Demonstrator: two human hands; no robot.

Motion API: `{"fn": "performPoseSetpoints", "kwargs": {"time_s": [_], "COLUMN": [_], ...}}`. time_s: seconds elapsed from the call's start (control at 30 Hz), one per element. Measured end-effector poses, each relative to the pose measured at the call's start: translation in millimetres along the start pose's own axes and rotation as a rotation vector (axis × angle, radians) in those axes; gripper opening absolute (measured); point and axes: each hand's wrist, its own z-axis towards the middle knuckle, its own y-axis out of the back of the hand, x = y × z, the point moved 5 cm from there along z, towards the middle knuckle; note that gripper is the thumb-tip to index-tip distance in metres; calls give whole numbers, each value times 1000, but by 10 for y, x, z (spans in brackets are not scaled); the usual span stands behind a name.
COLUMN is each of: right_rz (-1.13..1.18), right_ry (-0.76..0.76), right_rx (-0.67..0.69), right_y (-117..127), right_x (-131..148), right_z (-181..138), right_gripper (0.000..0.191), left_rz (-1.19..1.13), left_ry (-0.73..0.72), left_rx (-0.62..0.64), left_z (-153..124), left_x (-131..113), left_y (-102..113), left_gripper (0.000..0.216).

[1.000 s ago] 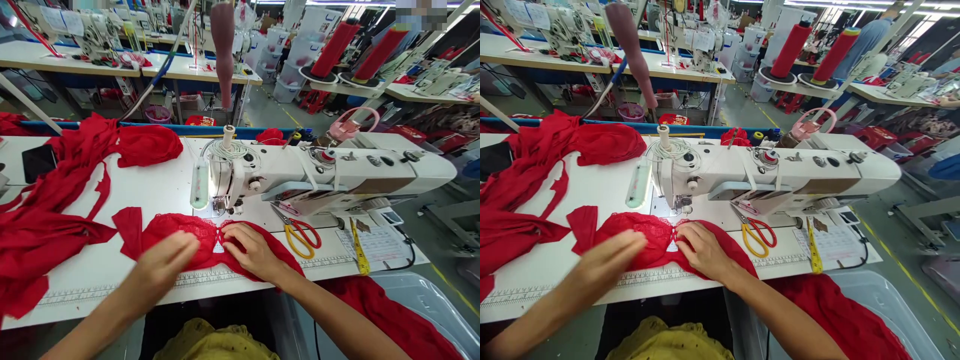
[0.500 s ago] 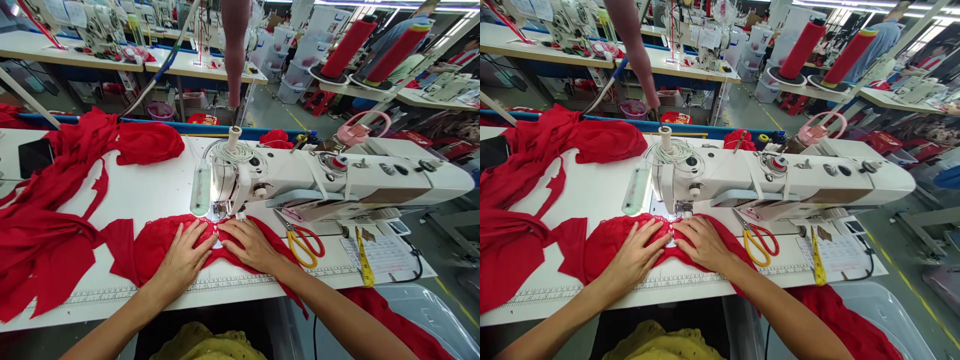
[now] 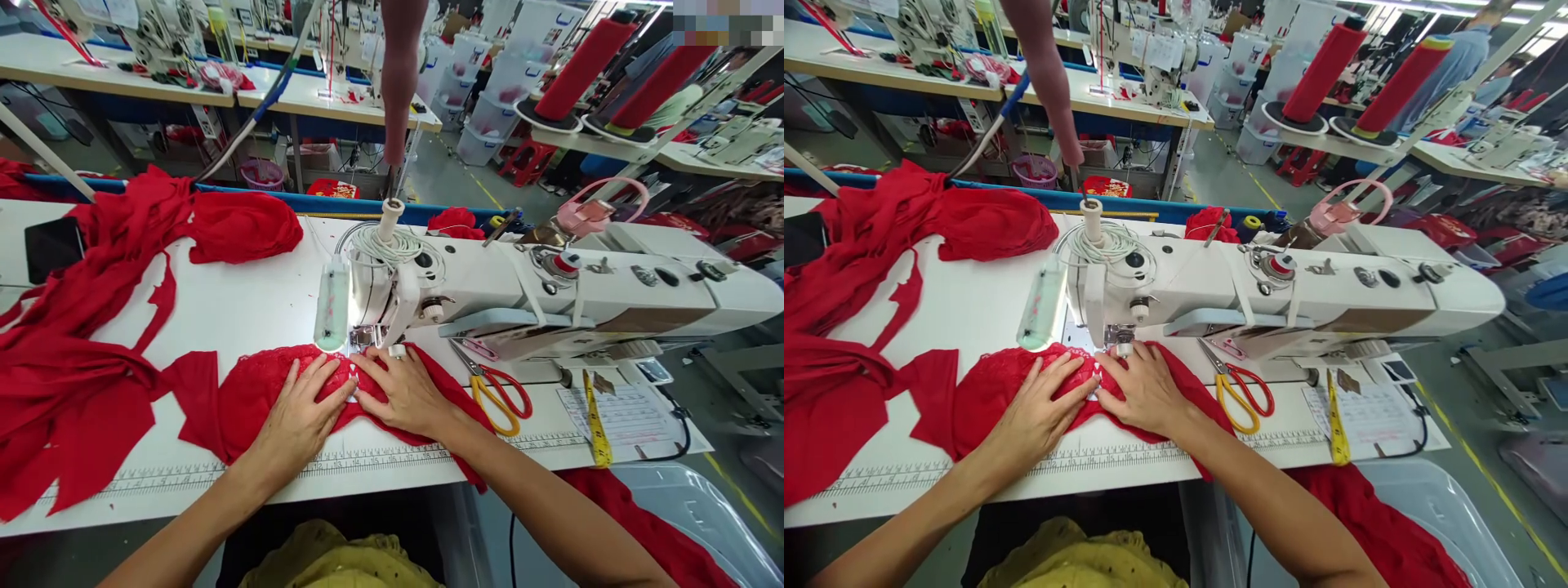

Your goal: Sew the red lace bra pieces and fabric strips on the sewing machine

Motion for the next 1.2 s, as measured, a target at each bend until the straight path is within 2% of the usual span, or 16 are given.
{"fn": "performPoseSetpoints", "kwargs": {"time_s": [0.07, 0.17, 0.3, 0.4, 0.53, 0.63, 0.8, 0.93, 1.0, 1.03, 1.13, 1.2], "right_rz": [56, 188, 296, 354, 324, 243, 261, 333, 425, 481, 606, 624], "right_ry": [-2, -12, -10, 15, 43, 58, 86, 96, 97, 87, 14, -11], "right_rx": [-18, -93, -171, -215, -143, -56, 109, 243, 263, 239, 25, -120], "right_y": [36, 133, 224, 223, 144, 103, 61, 68, 120, 159, 265, 263], "right_x": [-2, 25, 139, 216, 243, 213, 86, -57, -72, -57, 52, 158], "right_z": [-19, -135, -303, -299, -181, -160, -280, -343, -342, -333, -294, -277], "right_gripper": [51, 43, 33, 30, 26, 39, 86, 96, 91, 81, 31, 26], "left_rz": [-7, -4, -6, -43, -23, 29, -24, -66, -90, -96, -100, -113], "left_ry": [21, 48, 75, 77, 103, 169, 187, 199, 186, 183, 177, 148], "left_rx": [-1, -13, -72, -147, -123, -73, -52, -20, -31, -52, -171, -238], "left_z": [-23, -87, -120, -70, -39, -100, -196, -201, -199, -199, -202, -195], "left_x": [3, -16, -130, -282, -419, -379, -259, -197, -206, -220, -280, -314], "left_y": [-6, 21, 181, 294, 192, 53, -13, 9, 66, 110, 257, 303], "left_gripper": [38, 38, 36, 30, 21, 19, 26, 41, 43, 43, 37, 32]}}
